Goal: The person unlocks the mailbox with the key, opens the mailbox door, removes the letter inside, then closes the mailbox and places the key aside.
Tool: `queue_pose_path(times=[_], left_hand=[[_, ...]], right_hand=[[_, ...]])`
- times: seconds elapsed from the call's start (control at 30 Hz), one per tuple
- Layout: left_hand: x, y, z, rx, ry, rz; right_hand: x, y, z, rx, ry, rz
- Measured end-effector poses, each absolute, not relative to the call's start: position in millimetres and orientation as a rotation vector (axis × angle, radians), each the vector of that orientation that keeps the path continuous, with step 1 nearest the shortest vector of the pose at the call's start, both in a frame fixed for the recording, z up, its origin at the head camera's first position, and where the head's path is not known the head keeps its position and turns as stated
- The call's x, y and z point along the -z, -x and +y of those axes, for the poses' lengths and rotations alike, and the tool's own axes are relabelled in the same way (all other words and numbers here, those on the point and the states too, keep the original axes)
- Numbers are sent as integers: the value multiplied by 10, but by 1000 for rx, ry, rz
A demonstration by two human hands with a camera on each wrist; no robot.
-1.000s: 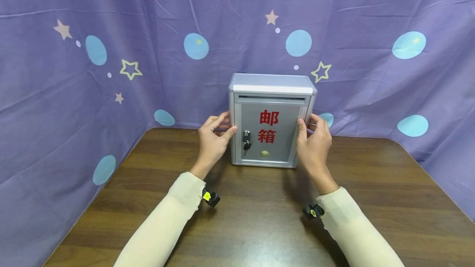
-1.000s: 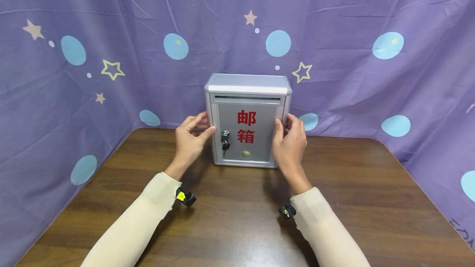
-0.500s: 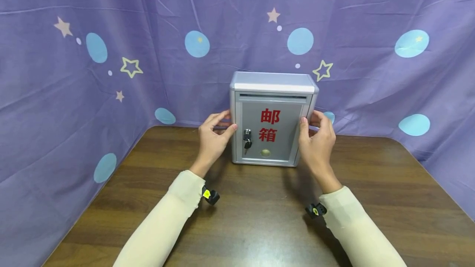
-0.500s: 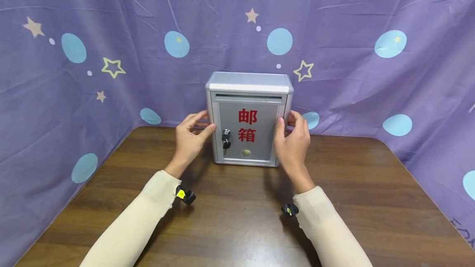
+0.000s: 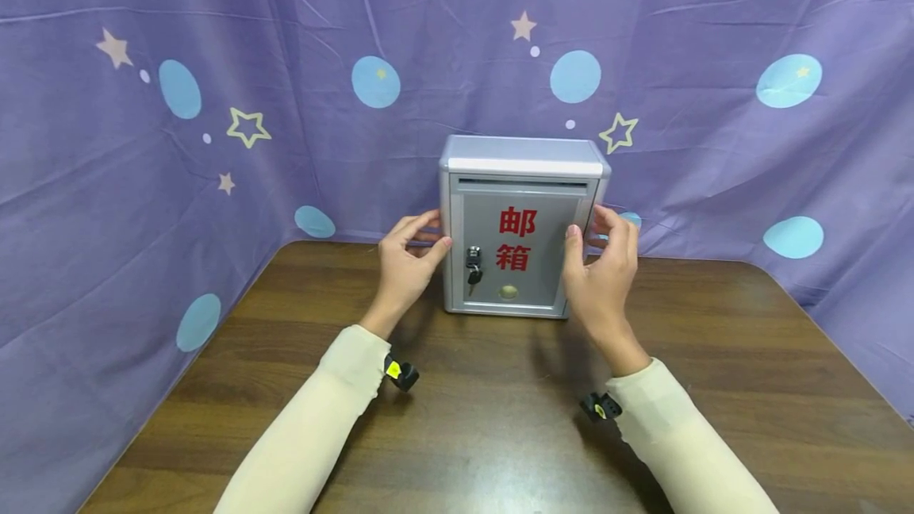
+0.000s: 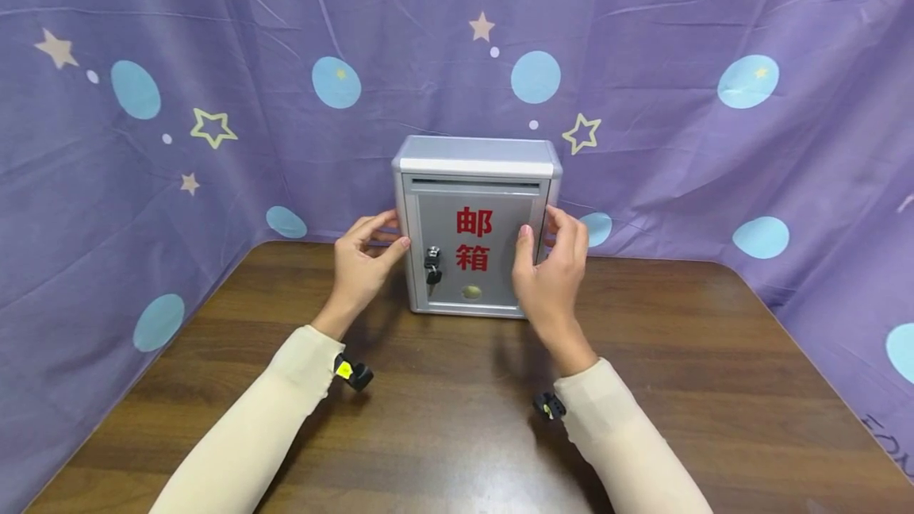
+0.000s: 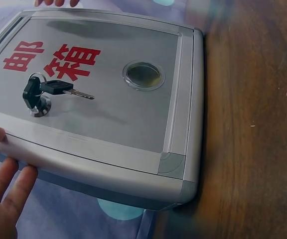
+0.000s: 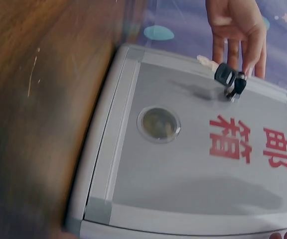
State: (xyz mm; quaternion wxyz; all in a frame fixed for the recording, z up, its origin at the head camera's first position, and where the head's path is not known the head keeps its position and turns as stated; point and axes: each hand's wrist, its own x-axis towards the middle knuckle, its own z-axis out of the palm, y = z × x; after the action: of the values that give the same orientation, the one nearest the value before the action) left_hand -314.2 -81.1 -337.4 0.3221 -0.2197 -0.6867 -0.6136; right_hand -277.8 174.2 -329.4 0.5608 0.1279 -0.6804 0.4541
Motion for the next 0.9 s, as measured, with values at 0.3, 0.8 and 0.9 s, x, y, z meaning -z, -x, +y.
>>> queue_pose_path(times=[0.3,0.8,0.9], left_hand=[[3206,2902,-785,1610,583,-1794],[3282,3011,-788,1608,609,-1777],[3366,3117,-809,1613,599,-1773]], right_hand=[[3387,2711,1505,-1010,-492,-1650],[3475,2740,1233,-737,-783,-1859],[3465,2751,1193,-701,-813,-1885]])
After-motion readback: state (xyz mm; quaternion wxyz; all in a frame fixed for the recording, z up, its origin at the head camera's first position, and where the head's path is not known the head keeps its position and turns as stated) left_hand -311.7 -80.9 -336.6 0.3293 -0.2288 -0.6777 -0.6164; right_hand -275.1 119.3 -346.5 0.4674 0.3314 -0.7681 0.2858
